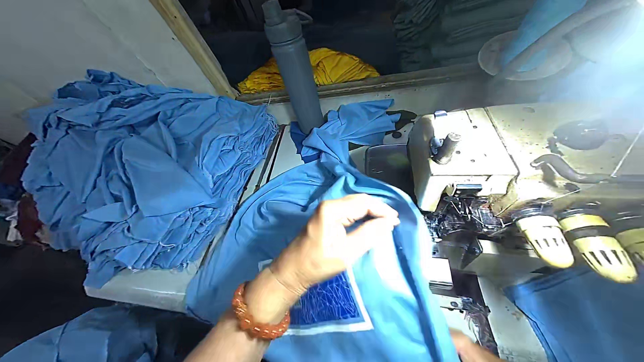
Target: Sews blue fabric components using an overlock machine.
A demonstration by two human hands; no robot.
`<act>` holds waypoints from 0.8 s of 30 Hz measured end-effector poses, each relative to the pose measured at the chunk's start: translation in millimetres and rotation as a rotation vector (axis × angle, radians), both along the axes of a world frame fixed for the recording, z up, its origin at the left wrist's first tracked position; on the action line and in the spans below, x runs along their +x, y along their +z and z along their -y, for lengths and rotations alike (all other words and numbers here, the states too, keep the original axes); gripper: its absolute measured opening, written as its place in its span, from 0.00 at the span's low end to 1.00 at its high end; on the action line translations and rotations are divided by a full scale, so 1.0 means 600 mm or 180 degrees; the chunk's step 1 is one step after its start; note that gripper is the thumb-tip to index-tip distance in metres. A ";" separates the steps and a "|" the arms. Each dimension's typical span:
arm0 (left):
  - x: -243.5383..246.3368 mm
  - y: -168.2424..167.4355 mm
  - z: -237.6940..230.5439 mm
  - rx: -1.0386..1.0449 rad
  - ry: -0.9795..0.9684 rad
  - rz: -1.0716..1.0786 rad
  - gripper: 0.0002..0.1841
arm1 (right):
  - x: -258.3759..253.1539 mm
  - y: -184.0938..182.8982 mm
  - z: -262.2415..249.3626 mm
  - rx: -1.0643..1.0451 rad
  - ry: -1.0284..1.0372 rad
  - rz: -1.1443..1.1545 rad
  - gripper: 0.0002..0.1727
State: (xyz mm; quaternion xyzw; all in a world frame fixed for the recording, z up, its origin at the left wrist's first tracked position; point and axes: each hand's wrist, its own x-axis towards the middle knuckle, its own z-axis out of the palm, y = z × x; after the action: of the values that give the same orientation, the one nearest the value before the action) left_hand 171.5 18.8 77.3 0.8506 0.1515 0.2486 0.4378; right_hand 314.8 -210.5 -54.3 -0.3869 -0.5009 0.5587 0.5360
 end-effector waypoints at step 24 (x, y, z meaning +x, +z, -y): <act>0.013 -0.101 0.060 0.2261 0.0137 -0.0544 0.24 | -0.018 0.012 -0.024 0.0365 -0.0974 -0.1832 0.28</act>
State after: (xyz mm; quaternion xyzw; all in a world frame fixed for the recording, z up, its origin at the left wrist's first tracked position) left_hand 179.0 -17.0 17.0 0.9639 0.1097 0.2229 0.0956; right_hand 304.2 -196.0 -47.2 -0.2531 -0.2956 0.5290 0.7542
